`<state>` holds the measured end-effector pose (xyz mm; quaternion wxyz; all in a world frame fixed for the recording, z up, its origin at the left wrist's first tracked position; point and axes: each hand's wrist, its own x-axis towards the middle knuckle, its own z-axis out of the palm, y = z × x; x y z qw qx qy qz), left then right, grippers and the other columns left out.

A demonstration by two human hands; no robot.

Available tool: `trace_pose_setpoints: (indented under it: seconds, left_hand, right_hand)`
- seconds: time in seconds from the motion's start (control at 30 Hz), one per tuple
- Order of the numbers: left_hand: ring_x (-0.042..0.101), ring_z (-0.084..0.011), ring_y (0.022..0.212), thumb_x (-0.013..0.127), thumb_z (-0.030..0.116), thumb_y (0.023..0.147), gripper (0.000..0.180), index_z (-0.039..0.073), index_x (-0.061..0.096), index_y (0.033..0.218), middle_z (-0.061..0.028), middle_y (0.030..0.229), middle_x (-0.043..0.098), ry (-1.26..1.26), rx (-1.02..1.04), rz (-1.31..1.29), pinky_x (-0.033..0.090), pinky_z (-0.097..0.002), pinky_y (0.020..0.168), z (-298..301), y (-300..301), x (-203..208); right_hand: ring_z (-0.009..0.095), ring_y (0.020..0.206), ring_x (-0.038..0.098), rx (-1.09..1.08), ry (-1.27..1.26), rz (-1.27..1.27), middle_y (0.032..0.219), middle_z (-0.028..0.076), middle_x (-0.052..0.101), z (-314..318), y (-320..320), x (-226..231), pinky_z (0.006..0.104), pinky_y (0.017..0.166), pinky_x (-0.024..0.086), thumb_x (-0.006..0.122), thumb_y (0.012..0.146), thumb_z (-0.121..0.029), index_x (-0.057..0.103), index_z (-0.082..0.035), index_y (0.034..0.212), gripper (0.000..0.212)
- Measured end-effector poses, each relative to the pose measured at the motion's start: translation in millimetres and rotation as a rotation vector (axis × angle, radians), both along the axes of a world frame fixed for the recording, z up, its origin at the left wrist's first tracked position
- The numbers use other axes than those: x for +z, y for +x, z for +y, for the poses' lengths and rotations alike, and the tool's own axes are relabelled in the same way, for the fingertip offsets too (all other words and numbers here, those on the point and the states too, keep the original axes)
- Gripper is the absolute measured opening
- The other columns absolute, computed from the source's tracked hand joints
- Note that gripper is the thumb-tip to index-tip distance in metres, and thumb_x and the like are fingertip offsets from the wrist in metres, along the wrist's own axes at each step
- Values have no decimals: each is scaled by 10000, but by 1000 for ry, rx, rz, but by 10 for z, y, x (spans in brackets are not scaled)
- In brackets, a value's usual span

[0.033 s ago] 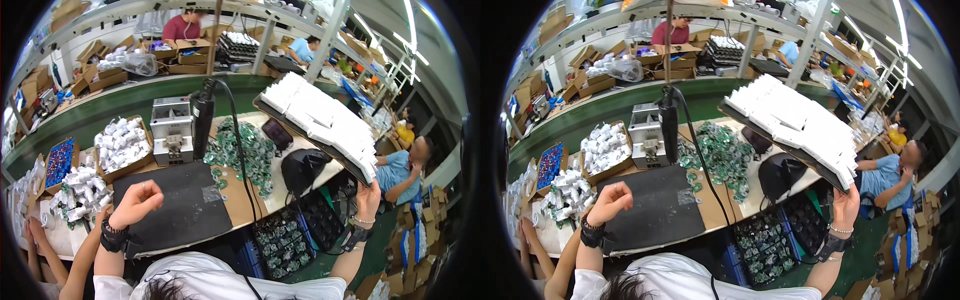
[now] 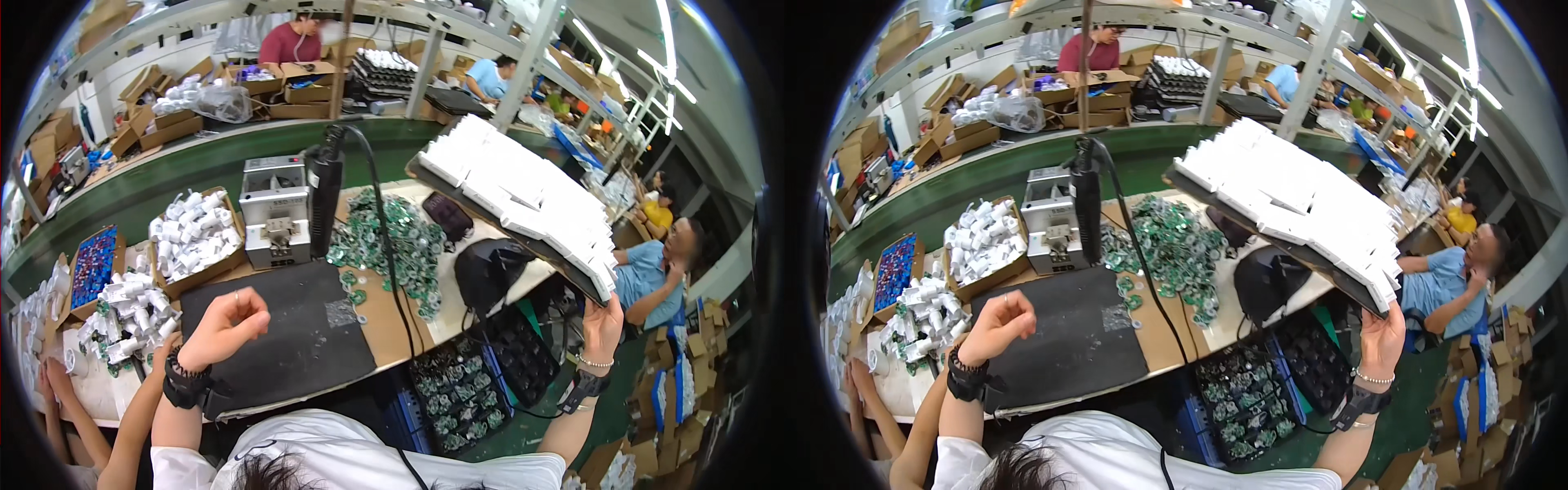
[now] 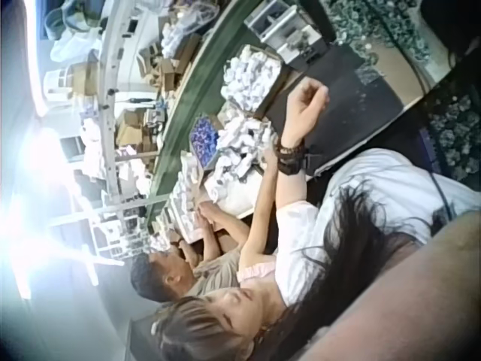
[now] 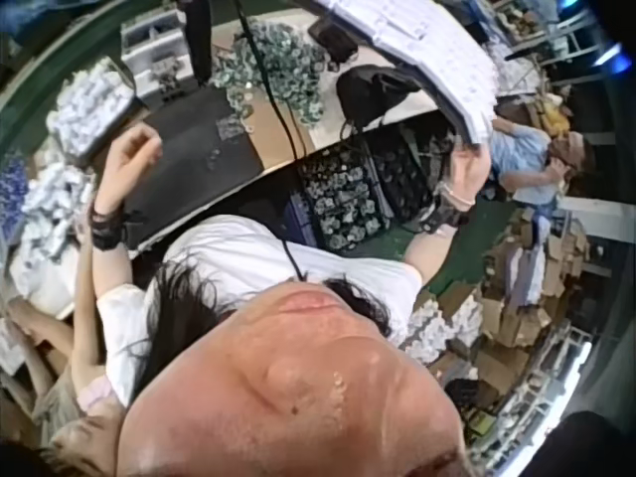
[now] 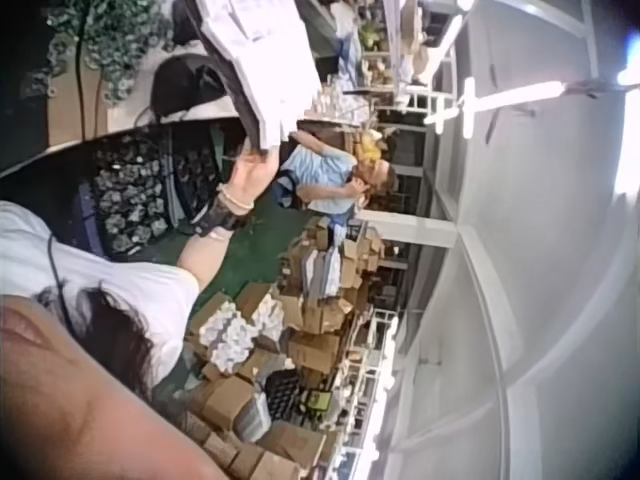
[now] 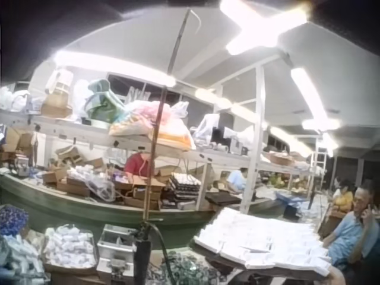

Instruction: Assembling and inspecting electronic components on a factory assembly line.

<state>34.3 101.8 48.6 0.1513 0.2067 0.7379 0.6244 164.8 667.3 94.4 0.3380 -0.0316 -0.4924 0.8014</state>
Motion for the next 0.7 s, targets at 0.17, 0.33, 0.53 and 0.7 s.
trace_pose_setpoints:
  seconds: [0.17,0.33,0.53,0.7]
  left_hand:
    - [549,-68,694,514,172,933,158,27,541,989,-46,863,607,155,-174,12,439,-197,612,517,-122,311]
    - [579,-111,817,358,402,987,439,43,475,1211,-86,1043,613,272,-370,-100,448,-219,670,1018,-112,547]
    - [586,-164,1011,234,520,977,611,49,393,1332,-90,1216,556,534,-418,-523,461,-298,815,1399,175,732]
    - [549,-176,1120,290,497,974,591,61,378,1363,-93,1305,509,822,-472,-650,444,-323,930,1476,320,727]
  right_hand:
    - [237,994,618,1,-61,89,1138,146,611,-299,742,112,326,848,533,443,959,-151,510,51,1176,304]
    - [243,1017,611,102,-49,109,1160,157,601,-650,1322,203,330,862,530,428,965,-168,503,49,1186,319]
    - [244,1079,576,141,-40,64,1206,160,575,-643,1806,46,354,942,475,410,971,-190,489,45,1215,348]
    - [270,1210,468,-553,-456,20,1315,171,484,-1088,1795,168,391,1077,308,376,978,-211,429,36,1295,406]
